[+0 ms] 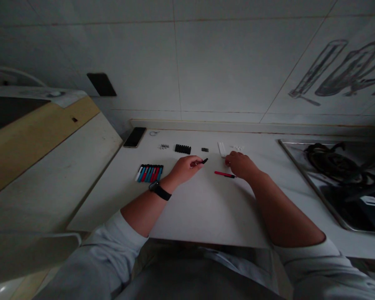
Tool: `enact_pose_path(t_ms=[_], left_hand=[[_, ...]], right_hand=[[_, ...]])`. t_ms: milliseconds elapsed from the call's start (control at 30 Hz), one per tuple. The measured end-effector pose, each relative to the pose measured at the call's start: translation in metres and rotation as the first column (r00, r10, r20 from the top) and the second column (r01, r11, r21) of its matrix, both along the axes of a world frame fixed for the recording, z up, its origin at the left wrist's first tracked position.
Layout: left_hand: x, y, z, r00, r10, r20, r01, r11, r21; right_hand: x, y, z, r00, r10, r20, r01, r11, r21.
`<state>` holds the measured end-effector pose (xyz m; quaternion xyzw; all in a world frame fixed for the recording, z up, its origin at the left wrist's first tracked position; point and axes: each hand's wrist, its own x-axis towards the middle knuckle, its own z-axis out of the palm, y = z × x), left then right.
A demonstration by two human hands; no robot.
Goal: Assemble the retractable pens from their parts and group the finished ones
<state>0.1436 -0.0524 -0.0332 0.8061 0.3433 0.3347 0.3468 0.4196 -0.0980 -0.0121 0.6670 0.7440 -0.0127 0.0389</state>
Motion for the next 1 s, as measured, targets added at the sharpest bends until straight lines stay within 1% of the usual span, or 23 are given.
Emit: enact_pose_path(t_ms=[167, 233, 333, 433, 533, 600, 667, 767, 867, 1000], left_hand=[[0.001, -0.001, 0.001, 1.0, 0.003, -0.005, -0.003, 1.0, -0.004], [0.001, 0.0, 0.001, 1.0, 0.018, -0.01, -0.018, 1.0, -0.007], [0.0, 0.002, 0.0, 0.999, 0.043, -0.026, -0.043, 0.999, 0.012], [-0.002, 0.003, -0.001, 0.997, 0.061, -0.048, -0.057, 0.995, 0.079], [-0.004, 0.004, -0.001, 0.994, 0.069, -0.08, -0.057, 0.987, 0.149], [-0.005, 0.003, 0.001, 0.992, 0.075, -0.099, -0.056, 0.981, 0.188], [-0.005, 0.003, 0.003, 0.99, 0.081, -0.113, -0.054, 0.973, 0.226], [-0.005, 0.002, 0.004, 0.987, 0.095, -0.127, -0.058, 0.962, 0.265], [-0.005, 0.001, 0.006, 0.984, 0.118, -0.135, -0.078, 0.96, 0.268], [-0.005, 0.001, 0.006, 0.984, 0.124, -0.13, -0.085, 0.959, 0.269]], right_hand=[[0.0, 0.002, 0.001, 0.998, -0.008, -0.056, 0.008, 1.0, 0.001], [0.005, 0.005, 0.001, 0.997, -0.041, -0.072, 0.04, 0.999, -0.012], [0.011, 0.006, -0.001, 0.994, -0.098, -0.054, 0.096, 0.994, -0.049], [0.009, 0.004, -0.004, 0.999, -0.05, -0.02, 0.049, 0.998, -0.043], [0.0, 0.003, -0.006, 0.999, 0.002, -0.042, 0.0, 1.0, 0.028], [-0.009, 0.003, -0.005, 0.989, 0.038, -0.142, -0.029, 0.997, 0.068], [-0.018, 0.002, -0.003, 0.951, 0.12, -0.284, -0.088, 0.989, 0.123], [-0.028, 0.001, 0.001, 0.859, 0.262, -0.441, -0.149, 0.95, 0.275], [-0.034, -0.002, 0.002, 0.795, 0.348, -0.497, -0.149, 0.906, 0.396], [-0.035, -0.003, 0.001, 0.757, 0.401, -0.516, -0.146, 0.873, 0.465]])
